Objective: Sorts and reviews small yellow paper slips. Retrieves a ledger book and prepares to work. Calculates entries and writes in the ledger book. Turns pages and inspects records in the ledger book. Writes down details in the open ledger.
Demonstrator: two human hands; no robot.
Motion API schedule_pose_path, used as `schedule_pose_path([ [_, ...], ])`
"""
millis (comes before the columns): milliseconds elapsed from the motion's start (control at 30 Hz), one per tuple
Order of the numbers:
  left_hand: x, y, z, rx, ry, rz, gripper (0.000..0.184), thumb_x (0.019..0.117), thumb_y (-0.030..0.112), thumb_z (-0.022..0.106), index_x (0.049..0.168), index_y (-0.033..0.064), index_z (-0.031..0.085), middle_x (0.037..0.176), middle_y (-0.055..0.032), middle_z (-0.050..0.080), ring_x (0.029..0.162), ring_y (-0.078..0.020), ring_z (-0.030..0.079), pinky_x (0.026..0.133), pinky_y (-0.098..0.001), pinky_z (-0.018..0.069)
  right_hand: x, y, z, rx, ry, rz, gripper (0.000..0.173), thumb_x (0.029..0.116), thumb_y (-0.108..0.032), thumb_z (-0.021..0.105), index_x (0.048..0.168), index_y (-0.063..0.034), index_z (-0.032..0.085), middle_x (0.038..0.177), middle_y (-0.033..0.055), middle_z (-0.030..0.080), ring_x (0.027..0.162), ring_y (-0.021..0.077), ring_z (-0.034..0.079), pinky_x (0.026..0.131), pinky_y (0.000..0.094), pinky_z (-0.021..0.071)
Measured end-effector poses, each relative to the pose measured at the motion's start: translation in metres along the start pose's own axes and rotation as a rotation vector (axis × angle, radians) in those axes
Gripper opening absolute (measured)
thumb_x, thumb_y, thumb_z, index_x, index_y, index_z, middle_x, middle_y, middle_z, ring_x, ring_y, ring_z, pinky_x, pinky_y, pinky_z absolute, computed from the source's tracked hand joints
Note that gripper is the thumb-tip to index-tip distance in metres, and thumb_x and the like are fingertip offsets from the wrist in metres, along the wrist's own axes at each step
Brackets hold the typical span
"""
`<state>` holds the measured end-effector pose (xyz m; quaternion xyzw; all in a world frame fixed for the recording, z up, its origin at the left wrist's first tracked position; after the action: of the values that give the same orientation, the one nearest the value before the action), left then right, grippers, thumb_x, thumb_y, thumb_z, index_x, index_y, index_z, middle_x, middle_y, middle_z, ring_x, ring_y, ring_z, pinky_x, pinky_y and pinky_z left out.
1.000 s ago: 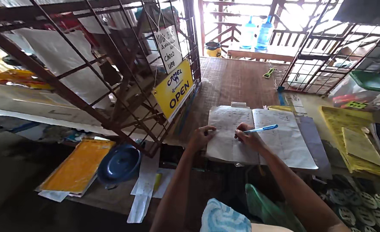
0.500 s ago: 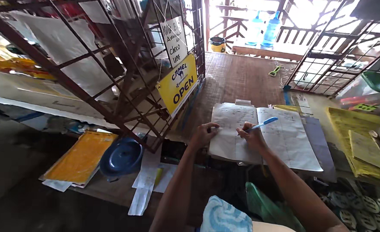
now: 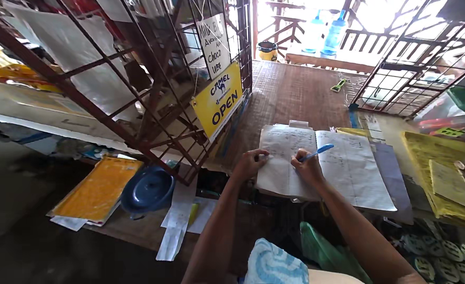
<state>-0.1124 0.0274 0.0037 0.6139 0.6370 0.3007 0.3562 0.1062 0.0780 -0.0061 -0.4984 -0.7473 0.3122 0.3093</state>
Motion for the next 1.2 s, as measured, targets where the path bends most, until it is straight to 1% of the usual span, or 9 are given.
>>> schedule_pose_path([
  [100, 0.0003, -0.0002, 0.0001, 0.003, -0.002, -0.004, 0.026, 0.1016, 0.019, 0.062, 0.125, 0.0094, 0.068, 0.099, -0.0088, 0.068, 0.082, -0.0132, 0.062, 0.081, -0.0345, 0.0517, -0.0015, -0.0001, 0.0001, -0.019, -0.037, -0.004, 0.024, 0.0946, -0.018, 0.061, 0.076, -0.003, 0.06, 0.065, 0.0008, 0.052, 0.061, 0.0099, 0.05, 0.061, 0.0311, 0.0431],
  [233, 0.0011, -0.0008, -0.0002, -0.004, -0.007, -0.012, 0.026, 0.1017, 0.019, 0.062, 0.126, 0.0101, 0.068, 0.101, -0.0085, 0.069, 0.084, -0.0126, 0.062, 0.083, -0.0345, 0.0518, 0.0011, 0.0043, -0.0008, 0.088, 0.002, -0.003, 0.021, 0.0944, -0.014, 0.062, 0.077, -0.0017, 0.06, 0.066, 0.0008, 0.056, 0.061, 0.0062, 0.056, 0.062, 0.0254, 0.0482],
  [367, -0.0003, -0.0008, 0.0003, -0.019, 0.009, 0.006, 0.026, 0.1008, 0.018, 0.063, 0.125, 0.0085, 0.068, 0.099, -0.0097, 0.069, 0.083, -0.0137, 0.063, 0.082, -0.0355, 0.0522, -0.0007, -0.0003, 0.001, -0.023, 0.0, 0.005, 0.024, 0.0955, -0.018, 0.061, 0.08, -0.0004, 0.062, 0.068, 0.0042, 0.055, 0.063, 0.0128, 0.053, 0.063, 0.0331, 0.0451],
  [533, 0.001, -0.0019, 0.0, -0.002, 0.003, -0.014, 0.026, 0.1007, 0.019, 0.063, 0.125, 0.0106, 0.069, 0.098, -0.0084, 0.069, 0.083, -0.0132, 0.063, 0.082, -0.0354, 0.0522, 0.0005, 0.0019, -0.0004, 0.027, -0.002, 0.012, 0.021, 0.0948, -0.015, 0.061, 0.08, -0.0008, 0.061, 0.068, 0.0029, 0.056, 0.063, 0.0092, 0.056, 0.063, 0.0288, 0.0483],
  [633, 0.002, -0.0033, 0.0008, -0.006, -0.006, -0.012, 0.027, 0.1011, 0.019, 0.063, 0.126, 0.01, 0.068, 0.098, -0.0079, 0.068, 0.082, -0.0125, 0.062, 0.081, -0.0341, 0.0518, -0.0007, -0.002, -0.0009, -0.029, -0.025, 0.012, 0.022, 0.0945, -0.016, 0.061, 0.079, -0.0006, 0.062, 0.067, 0.0037, 0.054, 0.063, 0.0123, 0.052, 0.062, 0.0327, 0.0442],
  [800, 0.0016, -0.0031, 0.0003, -0.008, 0.004, 0.009, 0.027, 0.1011, 0.019, 0.063, 0.125, 0.0089, 0.068, 0.104, -0.0094, 0.069, 0.087, -0.0138, 0.064, 0.084, -0.0357, 0.0523, -0.0022, 0.0026, -0.0045, 0.089, 0.045, 0.006, 0.019, 0.093, -0.012, 0.061, 0.077, -0.0023, 0.059, 0.065, -0.0012, 0.052, 0.059, 0.0042, 0.05, 0.059, 0.0234, 0.0435],
  [933, 0.0005, -0.0017, 0.0006, -0.015, 0.0, 0.001, 0.027, 0.1014, 0.019, 0.063, 0.126, 0.0082, 0.068, 0.101, -0.0097, 0.068, 0.084, -0.0137, 0.062, 0.082, -0.0344, 0.0517, -0.0024, 0.0025, -0.0022, 0.048, 0.028, -0.009, 0.021, 0.0938, -0.014, 0.062, 0.077, -0.0023, 0.06, 0.065, 0.0, 0.054, 0.06, 0.0054, 0.053, 0.06, 0.0249, 0.0456],
  [1033, 0.0002, -0.0002, 0.0004, -0.004, 0.001, -0.004, 0.027, 0.1015, 0.019, 0.063, 0.126, 0.0086, 0.068, 0.101, -0.0097, 0.068, 0.084, -0.0146, 0.062, 0.083, -0.0354, 0.0514, -0.0035, 0.0012, -0.001, -0.016, 0.027, -0.006, 0.023, 0.0942, -0.017, 0.062, 0.076, -0.0032, 0.059, 0.064, -0.0001, 0.051, 0.06, 0.0085, 0.049, 0.06, 0.029, 0.042],
  [1200, 0.0005, -0.0011, -0.0001, -0.001, 0.004, -0.001, 0.026, 0.1015, 0.019, 0.063, 0.125, 0.0092, 0.068, 0.099, -0.0084, 0.068, 0.082, -0.0129, 0.061, 0.081, -0.0338, 0.0511, -0.0039, 0.0002, -0.0018, -0.027, -0.005, 0.002, 0.024, 0.0935, -0.017, 0.061, 0.074, -0.0047, 0.057, 0.063, -0.0008, 0.049, 0.059, 0.0093, 0.048, 0.059, 0.0303, 0.041],
])
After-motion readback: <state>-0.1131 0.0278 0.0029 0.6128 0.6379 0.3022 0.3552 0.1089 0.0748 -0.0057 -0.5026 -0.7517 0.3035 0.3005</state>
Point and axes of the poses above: each hand's wrist, its own x-axis towards the middle knuckle, its own z-axis out of the palm, y = z × x, the point moved 3 cm from there along x, towards the middle knuckle
